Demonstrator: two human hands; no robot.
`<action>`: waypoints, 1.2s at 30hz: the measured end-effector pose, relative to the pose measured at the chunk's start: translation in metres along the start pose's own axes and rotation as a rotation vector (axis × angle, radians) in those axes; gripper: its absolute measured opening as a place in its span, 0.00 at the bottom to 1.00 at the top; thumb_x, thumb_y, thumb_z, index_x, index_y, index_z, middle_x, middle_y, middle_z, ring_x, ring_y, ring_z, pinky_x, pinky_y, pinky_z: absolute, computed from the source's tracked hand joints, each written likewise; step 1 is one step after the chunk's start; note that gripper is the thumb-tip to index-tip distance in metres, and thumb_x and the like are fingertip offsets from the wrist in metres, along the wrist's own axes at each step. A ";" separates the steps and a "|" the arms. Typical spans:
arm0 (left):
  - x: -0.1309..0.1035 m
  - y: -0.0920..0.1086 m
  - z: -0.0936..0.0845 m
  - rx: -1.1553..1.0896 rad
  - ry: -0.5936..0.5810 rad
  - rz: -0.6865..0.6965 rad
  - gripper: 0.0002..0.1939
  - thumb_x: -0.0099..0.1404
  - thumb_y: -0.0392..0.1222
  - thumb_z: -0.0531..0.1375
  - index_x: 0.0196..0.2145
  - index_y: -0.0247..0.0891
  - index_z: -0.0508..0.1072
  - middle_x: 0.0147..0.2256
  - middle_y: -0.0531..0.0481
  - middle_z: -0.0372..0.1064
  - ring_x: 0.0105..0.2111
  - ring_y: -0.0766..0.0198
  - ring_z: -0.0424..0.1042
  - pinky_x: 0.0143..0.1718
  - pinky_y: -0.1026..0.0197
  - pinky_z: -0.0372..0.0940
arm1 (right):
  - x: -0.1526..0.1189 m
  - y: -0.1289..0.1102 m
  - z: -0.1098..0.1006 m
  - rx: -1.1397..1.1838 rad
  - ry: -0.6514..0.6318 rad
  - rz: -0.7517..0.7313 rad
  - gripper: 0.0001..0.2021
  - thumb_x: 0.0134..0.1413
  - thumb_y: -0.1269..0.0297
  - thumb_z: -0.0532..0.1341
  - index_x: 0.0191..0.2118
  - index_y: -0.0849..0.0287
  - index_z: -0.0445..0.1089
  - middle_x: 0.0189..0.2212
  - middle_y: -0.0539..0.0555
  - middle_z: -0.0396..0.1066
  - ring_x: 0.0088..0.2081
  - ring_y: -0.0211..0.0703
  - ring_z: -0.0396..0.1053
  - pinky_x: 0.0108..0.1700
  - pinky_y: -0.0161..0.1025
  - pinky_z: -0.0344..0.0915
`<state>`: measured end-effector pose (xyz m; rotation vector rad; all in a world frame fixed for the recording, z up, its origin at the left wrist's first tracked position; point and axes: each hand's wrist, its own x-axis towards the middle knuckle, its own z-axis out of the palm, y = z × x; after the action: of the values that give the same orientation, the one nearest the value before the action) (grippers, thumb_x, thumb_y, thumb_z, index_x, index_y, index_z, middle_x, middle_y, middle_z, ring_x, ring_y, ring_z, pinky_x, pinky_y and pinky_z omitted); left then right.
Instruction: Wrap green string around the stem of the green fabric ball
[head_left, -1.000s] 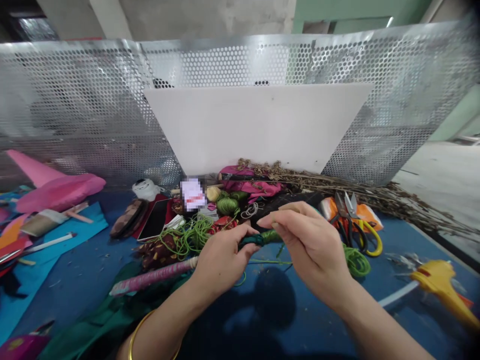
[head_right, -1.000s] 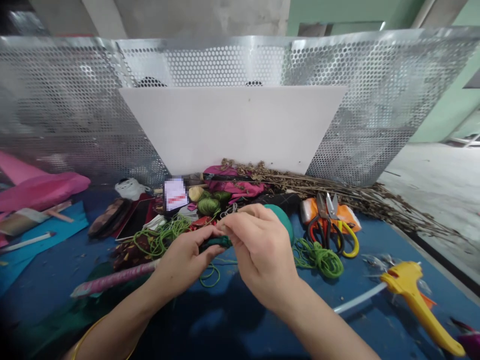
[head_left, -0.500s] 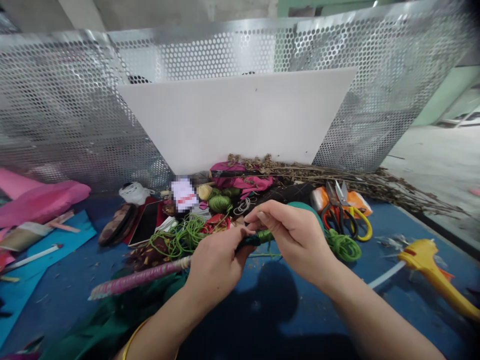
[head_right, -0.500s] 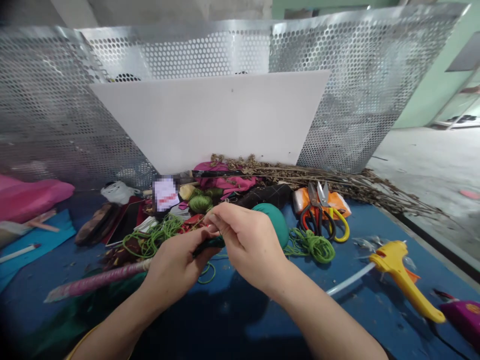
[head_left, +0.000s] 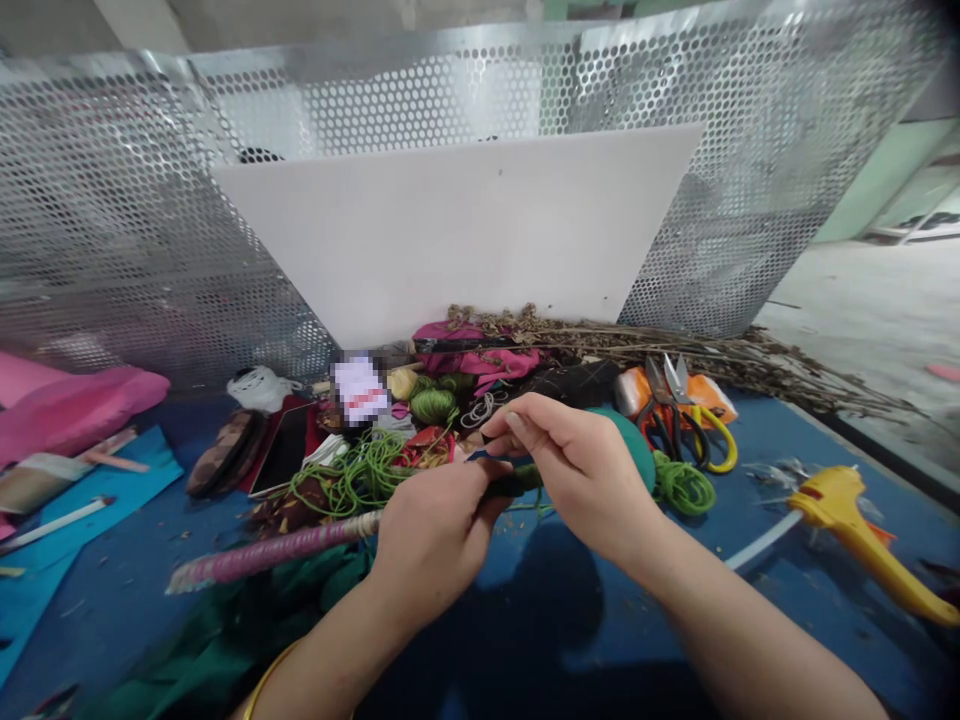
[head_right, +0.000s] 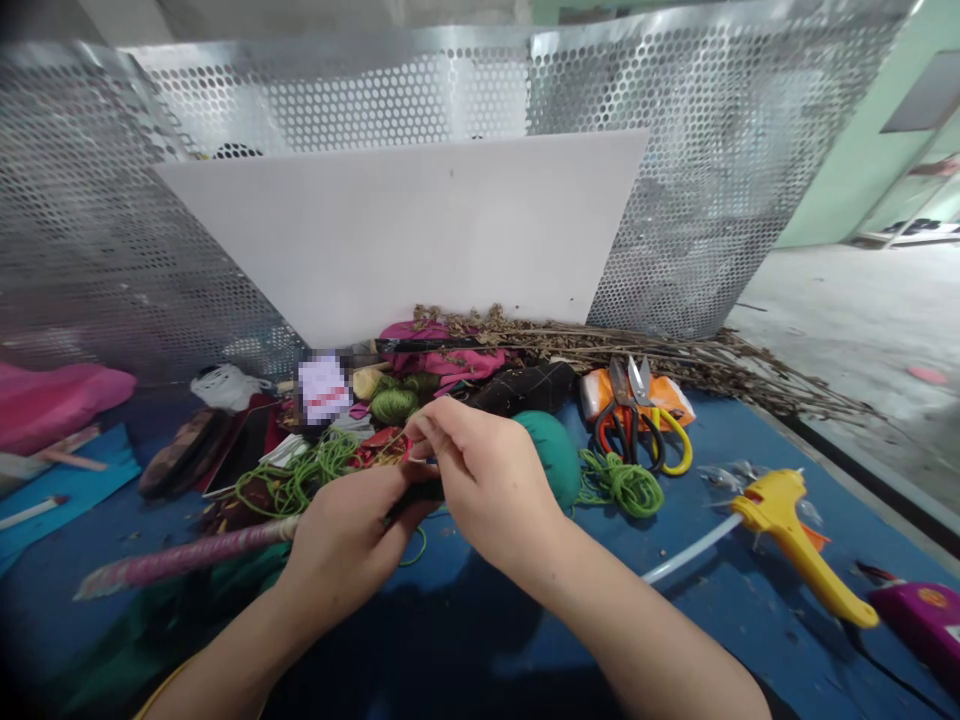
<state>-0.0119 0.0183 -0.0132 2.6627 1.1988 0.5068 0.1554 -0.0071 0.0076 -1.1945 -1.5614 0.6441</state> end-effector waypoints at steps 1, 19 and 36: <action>0.000 0.000 0.000 -0.027 0.000 -0.012 0.09 0.65 0.39 0.58 0.42 0.40 0.75 0.35 0.48 0.78 0.35 0.53 0.76 0.35 0.57 0.65 | -0.001 -0.001 0.000 0.013 0.009 -0.005 0.12 0.66 0.64 0.52 0.36 0.55 0.71 0.29 0.50 0.75 0.33 0.41 0.75 0.33 0.35 0.68; 0.001 0.000 0.000 -0.121 0.004 -0.017 0.10 0.63 0.39 0.58 0.43 0.42 0.75 0.38 0.49 0.79 0.38 0.55 0.77 0.38 0.58 0.66 | -0.001 -0.003 0.001 0.068 0.151 0.048 0.12 0.65 0.63 0.54 0.33 0.57 0.71 0.27 0.50 0.74 0.28 0.39 0.74 0.31 0.34 0.69; 0.012 -0.007 -0.020 -0.653 0.123 -0.349 0.08 0.59 0.40 0.60 0.37 0.39 0.75 0.34 0.51 0.75 0.36 0.60 0.72 0.40 0.61 0.64 | -0.019 -0.026 -0.010 0.021 0.073 -0.374 0.11 0.64 0.73 0.53 0.36 0.56 0.71 0.27 0.52 0.73 0.28 0.39 0.72 0.30 0.35 0.68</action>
<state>-0.0170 0.0324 0.0055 1.8591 1.2255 0.8343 0.1551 -0.0361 0.0260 -0.8678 -1.6543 0.3656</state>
